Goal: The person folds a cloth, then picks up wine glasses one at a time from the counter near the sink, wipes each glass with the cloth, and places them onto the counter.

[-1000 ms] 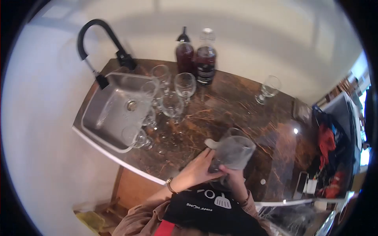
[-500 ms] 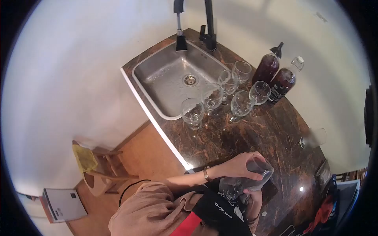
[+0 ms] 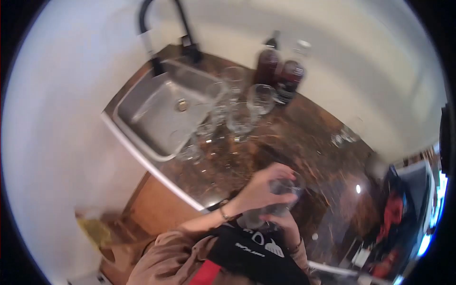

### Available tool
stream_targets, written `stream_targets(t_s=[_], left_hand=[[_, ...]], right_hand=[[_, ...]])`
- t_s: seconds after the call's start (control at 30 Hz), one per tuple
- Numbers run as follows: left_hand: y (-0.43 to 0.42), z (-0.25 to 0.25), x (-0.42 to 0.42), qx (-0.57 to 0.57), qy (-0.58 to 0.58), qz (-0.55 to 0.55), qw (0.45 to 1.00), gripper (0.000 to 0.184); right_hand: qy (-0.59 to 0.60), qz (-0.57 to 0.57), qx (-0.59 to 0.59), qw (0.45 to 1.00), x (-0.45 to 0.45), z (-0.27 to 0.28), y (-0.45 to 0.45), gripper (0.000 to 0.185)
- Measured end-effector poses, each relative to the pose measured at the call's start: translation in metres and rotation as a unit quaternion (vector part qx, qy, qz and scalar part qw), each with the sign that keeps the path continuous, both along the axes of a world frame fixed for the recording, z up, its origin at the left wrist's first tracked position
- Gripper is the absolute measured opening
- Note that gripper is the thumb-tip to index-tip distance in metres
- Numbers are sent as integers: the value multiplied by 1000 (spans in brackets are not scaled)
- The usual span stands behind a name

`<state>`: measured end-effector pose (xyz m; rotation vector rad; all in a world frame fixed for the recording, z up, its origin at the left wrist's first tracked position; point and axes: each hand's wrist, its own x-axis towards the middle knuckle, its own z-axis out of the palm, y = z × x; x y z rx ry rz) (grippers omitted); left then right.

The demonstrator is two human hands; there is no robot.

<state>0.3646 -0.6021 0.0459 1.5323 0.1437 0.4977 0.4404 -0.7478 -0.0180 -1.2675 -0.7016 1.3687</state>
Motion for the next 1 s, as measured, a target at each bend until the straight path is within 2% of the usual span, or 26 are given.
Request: stream_targets(t_s=[0.03, 0.07, 0.1, 0.13, 0.2, 0.23, 0.27, 0.33, 0.37, 0.4, 0.43, 0.47, 0.5, 0.6, 0.63, 0.7, 0.73, 0.8, 0.83, 0.93, 1.0], left_hand=[[1, 1, 2, 18, 7, 28, 999, 49], [4, 1, 4, 143, -23, 59, 988, 51], [3, 9, 4, 162, -20, 71, 984, 55], [-2, 18, 5, 182, -17, 87, 979, 59], [-16, 26, 10, 153, -35, 52, 986, 62], [-20, 28, 13, 126, -41, 49, 990, 64], [-21, 28, 18, 126, -44, 31, 991, 64], [-23, 23, 24, 261, -110, -49, 958, 72], [-25, 16, 31, 277, -148, -63, 947, 77], [-26, 16, 33, 277, -151, -71, 946, 77], [-28, 15, 35, 277, -156, -89, 944, 76], [-29, 15, 38, 277, -160, -106, 942, 76], [-33, 13, 45, 261, -204, -103, 938, 74], [-27, 16, 65, 233, -157, -96, 955, 73], [-23, 16, 75, 230, -181, -51, 955, 70], [-12, 16, 99, 238, -158, -27, 958, 70], [-7, 15, 112, 244, -134, -2, 961, 70], [2, 1, 148, 181, -164, 24, 969, 67], [6, -3, 164, 229, -176, 49, 956, 68], [-2, -14, 202, 234, -129, 59, 962, 69], [-12, -22, 222, 229, -133, 52, 963, 69]], right_hand=[[0, -23, 0, 1000, 3, -10, 3, 57], [-82, -48, 21, 995, 4, -3, 7, 58], [-165, -71, 36, 983, 3, 2, 11, 59], [-170, -105, 30, 979, -1, 2, 10, 59], [-146, -224, 106, 958, -6, -5, 11, 56], [-115, -282, 144, 942, -11, -12, 8, 47], [-117, -299, 142, 936, -10, -17, 7, 47], [-58, -297, 122, 945, -5, -19, 5, 39], [-123, -268, 142, 945, 0, -16, -1, 38], [-124, -276, 143, 942, 0, -17, -5, 38], [44, -312, 106, 943, 0, -19, -9, 40], [211, -337, 67, 915, 0, -20, -13, 42], [211, -341, 68, 914, -1, -23, -18, 42], [218, -370, -63, 901, -8, -30, -33, 41], [218, -372, -61, 900, -7, -29, -34, 41], [34, -405, -1, 914, -3, -28, -36, 41], [34, -407, 2, 913, 0, -32, -39, 41], [-93, -411, -61, 905, 8, -44, -45, 43], [-110, -417, -68, 900, 9, -47, -46, 43], [-177, -469, -48, 864, 9, -74, -43, 44], [-178, -466, -49, 865, 11, -74, -43, 45]])
